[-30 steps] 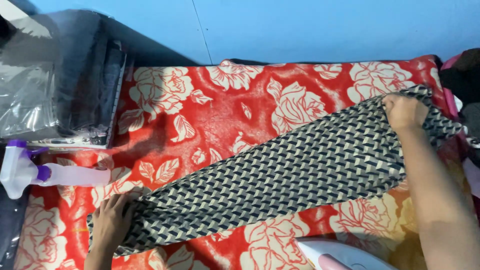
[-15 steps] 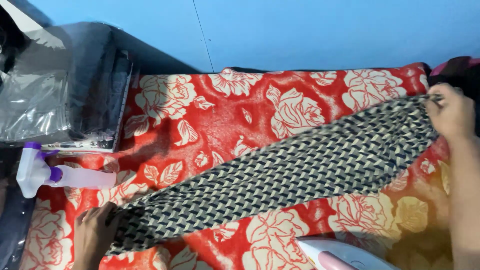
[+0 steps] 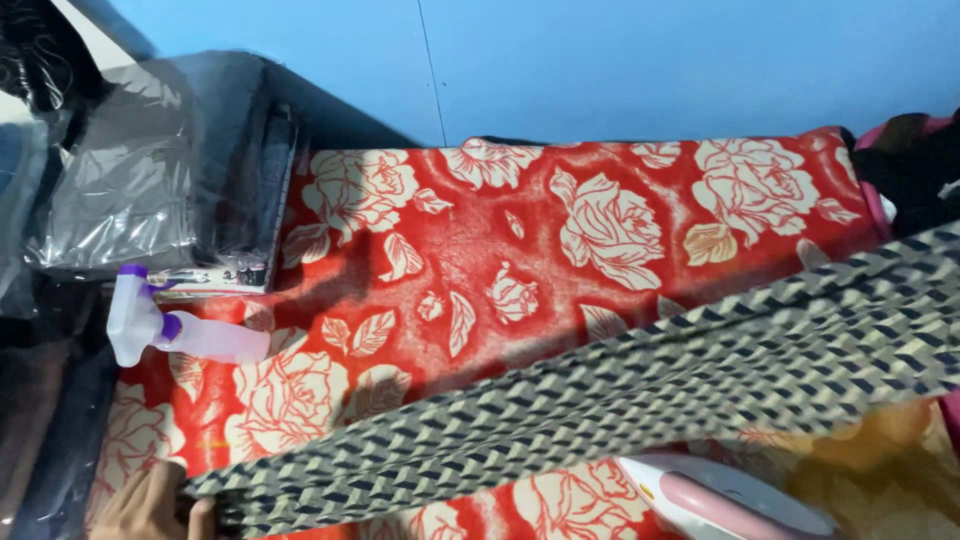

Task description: The person irons a patterned dress laid out on a floral bedspread. They use a spray bottle to mist the fabric with water and then smooth it with a pink electric iron, repeatedly adjusting the garment's position to ensure even coverage.

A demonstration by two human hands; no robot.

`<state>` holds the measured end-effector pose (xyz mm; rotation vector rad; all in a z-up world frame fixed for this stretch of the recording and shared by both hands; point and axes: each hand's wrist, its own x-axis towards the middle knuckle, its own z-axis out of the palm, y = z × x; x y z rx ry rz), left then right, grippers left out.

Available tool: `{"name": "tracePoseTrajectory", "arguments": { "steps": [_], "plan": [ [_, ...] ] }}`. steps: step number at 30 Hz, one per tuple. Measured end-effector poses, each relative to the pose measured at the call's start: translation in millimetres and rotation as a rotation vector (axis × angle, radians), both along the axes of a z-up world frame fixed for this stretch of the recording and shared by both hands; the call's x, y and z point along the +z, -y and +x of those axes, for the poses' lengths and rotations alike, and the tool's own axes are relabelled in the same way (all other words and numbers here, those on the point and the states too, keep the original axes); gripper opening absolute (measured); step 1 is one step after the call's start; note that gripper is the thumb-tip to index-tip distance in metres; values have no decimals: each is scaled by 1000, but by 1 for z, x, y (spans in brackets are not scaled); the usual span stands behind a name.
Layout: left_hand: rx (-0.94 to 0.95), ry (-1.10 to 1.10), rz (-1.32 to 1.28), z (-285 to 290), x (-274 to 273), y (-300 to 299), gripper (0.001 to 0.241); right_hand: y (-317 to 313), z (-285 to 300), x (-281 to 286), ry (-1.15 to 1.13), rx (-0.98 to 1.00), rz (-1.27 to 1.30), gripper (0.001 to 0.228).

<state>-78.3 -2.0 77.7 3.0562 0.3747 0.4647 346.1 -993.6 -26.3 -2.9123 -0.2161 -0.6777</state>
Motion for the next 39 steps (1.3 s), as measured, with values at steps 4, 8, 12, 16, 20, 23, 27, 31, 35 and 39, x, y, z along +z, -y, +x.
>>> {"name": "tracePoseTrajectory", "arguments": {
  "steps": [4, 8, 12, 16, 20, 23, 27, 31, 35, 39],
  "plan": [
    [-42, -116, 98, 41, -80, -8, 39, -22, 5, -19, 40, -24, -141, 31],
    [-45, -170, 155, 76, -112, 8, 45, -156, -11, 11, -86, -98, -184, 30],
    [320, -213, -294, 81, -86, 18, 85, -323, -71, 22, -421, 272, 102, 31],
    [773, -255, -660, 74, -89, -1, 80, -378, -78, -1, -628, 438, 5, 38],
    [639, -369, -738, 65, -81, 8, 64, -398, -73, 20, -847, 347, -334, 51],
    [568, -270, -751, 56, -86, 7, 55, -400, -72, 32, -939, 329, -437, 39],
    [460, 12, -1096, 42, -108, -5, 35, -368, -71, -13, -328, 428, -21, 15],
    [572, 38, -1410, 38, -103, -5, 36, -319, -105, 31, -222, -24, 186, 34],
    [749, -214, -1556, 35, -101, -18, 55, -221, -157, 58, -321, -999, 327, 94],
    [596, -168, -1431, 29, -128, -11, 36, -99, -174, -50, -726, -1183, 1082, 85]
  ]
}}
